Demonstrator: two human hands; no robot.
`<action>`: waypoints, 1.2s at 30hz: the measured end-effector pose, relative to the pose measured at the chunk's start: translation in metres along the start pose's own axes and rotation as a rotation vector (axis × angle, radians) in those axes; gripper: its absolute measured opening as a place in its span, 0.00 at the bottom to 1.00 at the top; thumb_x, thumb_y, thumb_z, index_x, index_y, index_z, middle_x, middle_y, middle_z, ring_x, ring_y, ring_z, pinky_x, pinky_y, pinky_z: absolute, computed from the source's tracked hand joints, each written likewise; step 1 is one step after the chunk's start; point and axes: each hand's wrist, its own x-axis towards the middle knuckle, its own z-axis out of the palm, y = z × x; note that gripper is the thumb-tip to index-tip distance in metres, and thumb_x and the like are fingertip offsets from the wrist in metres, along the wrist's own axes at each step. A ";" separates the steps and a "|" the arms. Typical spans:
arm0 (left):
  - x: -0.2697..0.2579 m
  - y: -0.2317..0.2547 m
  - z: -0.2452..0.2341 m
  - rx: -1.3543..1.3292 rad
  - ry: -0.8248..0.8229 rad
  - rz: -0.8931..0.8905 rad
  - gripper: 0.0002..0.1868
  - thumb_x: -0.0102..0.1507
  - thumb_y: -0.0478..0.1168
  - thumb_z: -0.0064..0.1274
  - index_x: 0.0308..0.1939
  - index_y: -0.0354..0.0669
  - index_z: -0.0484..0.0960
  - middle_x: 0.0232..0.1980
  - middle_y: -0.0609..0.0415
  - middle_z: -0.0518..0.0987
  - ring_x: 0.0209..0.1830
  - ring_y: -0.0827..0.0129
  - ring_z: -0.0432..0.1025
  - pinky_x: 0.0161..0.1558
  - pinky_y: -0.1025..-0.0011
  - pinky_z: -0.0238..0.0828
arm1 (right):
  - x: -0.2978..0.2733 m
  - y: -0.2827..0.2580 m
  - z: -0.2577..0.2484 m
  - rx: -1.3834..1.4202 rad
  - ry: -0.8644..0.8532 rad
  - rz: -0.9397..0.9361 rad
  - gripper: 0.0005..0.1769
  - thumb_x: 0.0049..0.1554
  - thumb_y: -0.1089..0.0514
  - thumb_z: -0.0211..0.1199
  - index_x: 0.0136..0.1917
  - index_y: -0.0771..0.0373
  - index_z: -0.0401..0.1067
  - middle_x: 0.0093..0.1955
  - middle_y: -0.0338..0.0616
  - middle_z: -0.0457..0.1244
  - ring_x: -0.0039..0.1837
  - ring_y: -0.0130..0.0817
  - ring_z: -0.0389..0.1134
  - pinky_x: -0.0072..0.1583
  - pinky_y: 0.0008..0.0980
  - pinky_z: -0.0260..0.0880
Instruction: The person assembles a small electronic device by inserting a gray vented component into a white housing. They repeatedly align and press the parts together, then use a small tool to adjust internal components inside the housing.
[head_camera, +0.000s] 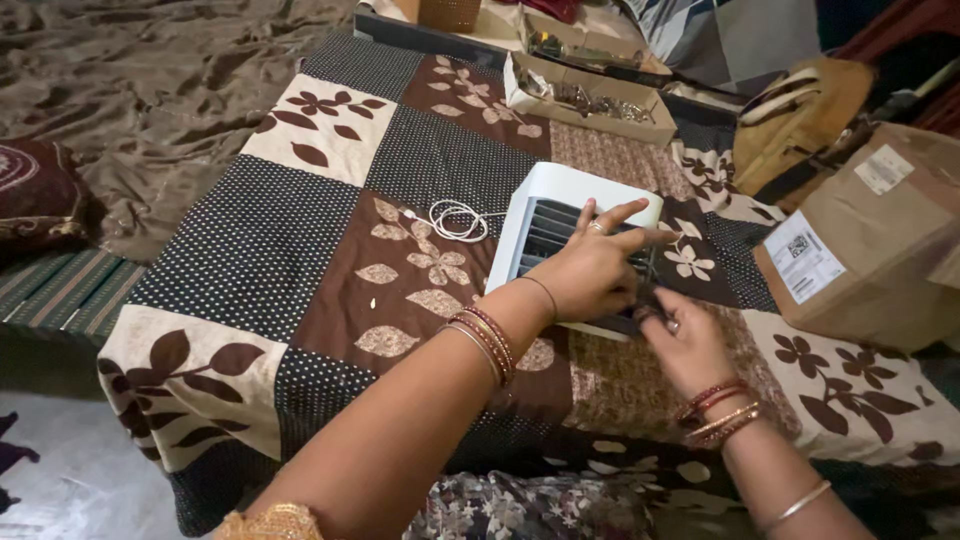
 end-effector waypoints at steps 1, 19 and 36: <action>0.001 0.000 -0.001 0.005 -0.015 -0.010 0.04 0.52 0.42 0.63 0.28 0.55 0.92 0.76 0.65 0.62 0.82 0.51 0.39 0.74 0.27 0.28 | 0.000 -0.001 0.000 0.014 0.001 -0.037 0.21 0.59 0.62 0.59 0.66 0.62 0.73 0.32 0.32 0.61 0.30 0.19 0.55 0.31 0.24 0.52; 0.023 0.012 -0.011 0.132 -0.171 -0.114 0.14 0.52 0.36 0.57 0.41 0.47 0.89 0.73 0.65 0.65 0.82 0.57 0.38 0.70 0.22 0.29 | 0.005 0.000 0.001 -0.075 0.095 -0.151 0.20 0.57 0.61 0.61 0.63 0.65 0.74 0.36 0.31 0.65 0.32 0.17 0.54 0.34 0.22 0.55; 0.031 0.013 -0.029 0.149 -0.375 -0.138 0.06 0.52 0.40 0.59 0.29 0.55 0.91 0.74 0.67 0.64 0.83 0.59 0.36 0.71 0.23 0.25 | 0.005 -0.010 0.004 -0.058 0.078 -0.075 0.20 0.58 0.62 0.60 0.63 0.65 0.74 0.30 0.30 0.60 0.28 0.17 0.51 0.30 0.23 0.50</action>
